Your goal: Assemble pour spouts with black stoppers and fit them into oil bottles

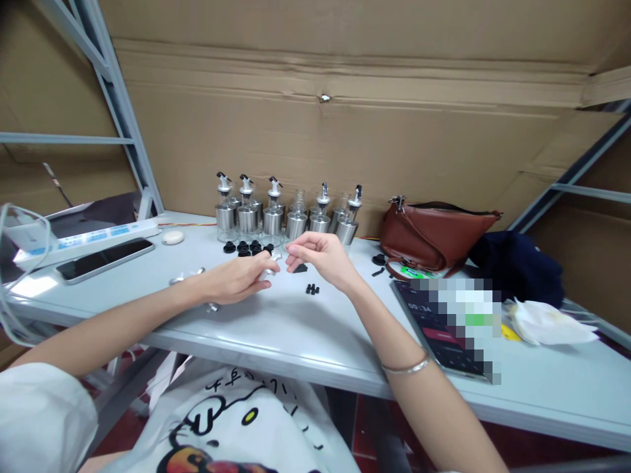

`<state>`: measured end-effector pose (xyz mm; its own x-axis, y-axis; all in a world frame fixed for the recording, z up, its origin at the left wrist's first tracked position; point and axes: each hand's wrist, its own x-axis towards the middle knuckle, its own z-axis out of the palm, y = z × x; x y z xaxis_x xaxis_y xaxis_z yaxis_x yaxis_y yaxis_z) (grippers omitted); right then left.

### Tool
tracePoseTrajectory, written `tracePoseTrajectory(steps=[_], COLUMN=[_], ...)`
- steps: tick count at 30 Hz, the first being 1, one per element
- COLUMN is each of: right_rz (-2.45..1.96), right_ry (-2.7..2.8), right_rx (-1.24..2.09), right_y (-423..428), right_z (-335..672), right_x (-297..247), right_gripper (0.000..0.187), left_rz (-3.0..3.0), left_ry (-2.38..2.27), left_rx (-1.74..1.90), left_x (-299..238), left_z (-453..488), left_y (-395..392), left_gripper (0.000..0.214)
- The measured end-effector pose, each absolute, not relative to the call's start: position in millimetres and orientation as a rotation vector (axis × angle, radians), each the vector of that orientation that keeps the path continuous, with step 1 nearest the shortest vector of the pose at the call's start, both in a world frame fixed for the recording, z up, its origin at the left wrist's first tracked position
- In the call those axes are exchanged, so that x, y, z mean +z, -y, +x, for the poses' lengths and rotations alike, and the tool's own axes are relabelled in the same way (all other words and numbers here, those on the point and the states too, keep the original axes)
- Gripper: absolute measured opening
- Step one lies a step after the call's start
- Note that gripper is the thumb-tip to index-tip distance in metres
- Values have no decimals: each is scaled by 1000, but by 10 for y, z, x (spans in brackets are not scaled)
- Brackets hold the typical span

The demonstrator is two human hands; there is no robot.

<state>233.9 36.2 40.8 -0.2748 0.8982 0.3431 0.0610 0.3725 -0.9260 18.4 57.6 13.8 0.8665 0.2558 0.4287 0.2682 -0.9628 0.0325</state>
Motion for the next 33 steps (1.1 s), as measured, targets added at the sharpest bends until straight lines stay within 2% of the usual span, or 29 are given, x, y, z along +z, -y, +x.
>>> tracePoseTrajectory(steps=[3,10,16,21,26,30,33], right_rz=[-882,-883,-874,-856,-841,-785,-784], right_ry=[1678,1701,1727,1839,1826,1725,1623], right_rx=[1007,1145,1193,1267,1224,1264,1216], right_y=[-342,-301,-305,-305,-316,-348,-386], right_z=[2305,2282,2297,2316,2305,2288,2290], right_x=[412,417,406,393,389,354,327], right_gripper=[28,26,24,39,24,25,25], left_rz=[-2994,-2810,-2653,-2746,-2912,-2983,-2918], left_ry=[381,269,394,337,260,446,831], left_rx=[-714,-680,-634,-593,-823,-916,-982], left_x=[135,141,157,119,77,194,339], left_z=[191,195,194,186,191,88,-123], left_y=[-570,-551,-529,-557,-580,-678,-896], left_gripper=[14,15,20,24,29,32,35])
